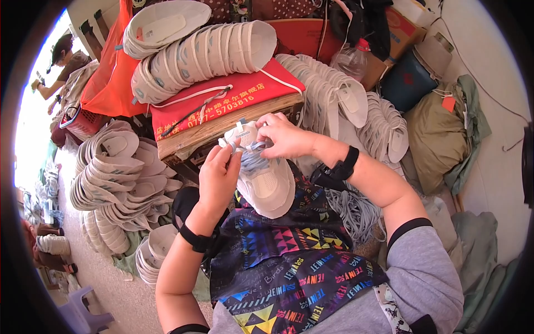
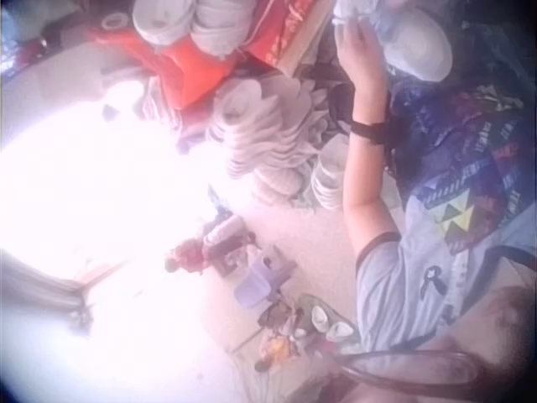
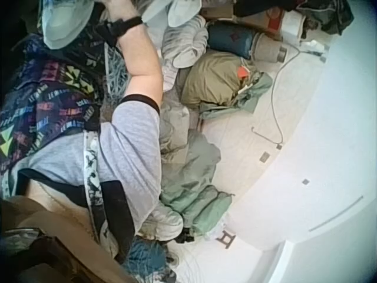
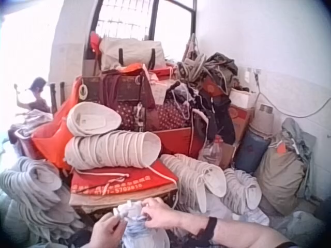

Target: Lacing a white sneaker in a shoe manufacturing environment.

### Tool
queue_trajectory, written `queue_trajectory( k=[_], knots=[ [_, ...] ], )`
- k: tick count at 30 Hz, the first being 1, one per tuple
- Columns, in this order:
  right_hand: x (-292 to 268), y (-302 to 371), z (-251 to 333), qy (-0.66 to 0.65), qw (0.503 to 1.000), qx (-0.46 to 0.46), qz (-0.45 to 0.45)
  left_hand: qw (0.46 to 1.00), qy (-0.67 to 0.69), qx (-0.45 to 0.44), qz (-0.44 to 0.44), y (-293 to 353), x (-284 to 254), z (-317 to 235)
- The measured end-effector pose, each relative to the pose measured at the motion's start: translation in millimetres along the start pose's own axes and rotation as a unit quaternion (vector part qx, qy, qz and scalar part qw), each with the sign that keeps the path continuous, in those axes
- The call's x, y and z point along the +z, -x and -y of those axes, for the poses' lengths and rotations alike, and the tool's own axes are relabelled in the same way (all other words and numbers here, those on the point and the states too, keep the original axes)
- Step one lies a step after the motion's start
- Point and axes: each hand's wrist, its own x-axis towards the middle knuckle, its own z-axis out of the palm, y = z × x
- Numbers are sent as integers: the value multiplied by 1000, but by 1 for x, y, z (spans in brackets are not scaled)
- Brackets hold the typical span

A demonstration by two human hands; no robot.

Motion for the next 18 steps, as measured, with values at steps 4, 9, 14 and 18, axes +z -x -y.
queue_trajectory(
  k=[4, 9, 14, 18],
  knots=[
    [7, -1, 8, 8, 998, 43, -55, 990, -124, 66, -21, 3, 1, 0],
    [7, -3, -3, 21, 996, -7, -84, 942, -285, 169, -54, -2, -5, 13],
    [12, -1, -10, 41, 982, -123, -139, 894, -380, 233, -43, -1, -10, 23],
    [19, -5, -6, 41, 985, -102, -130, 911, -339, 233, -41, 6, -16, 19]
  ],
)
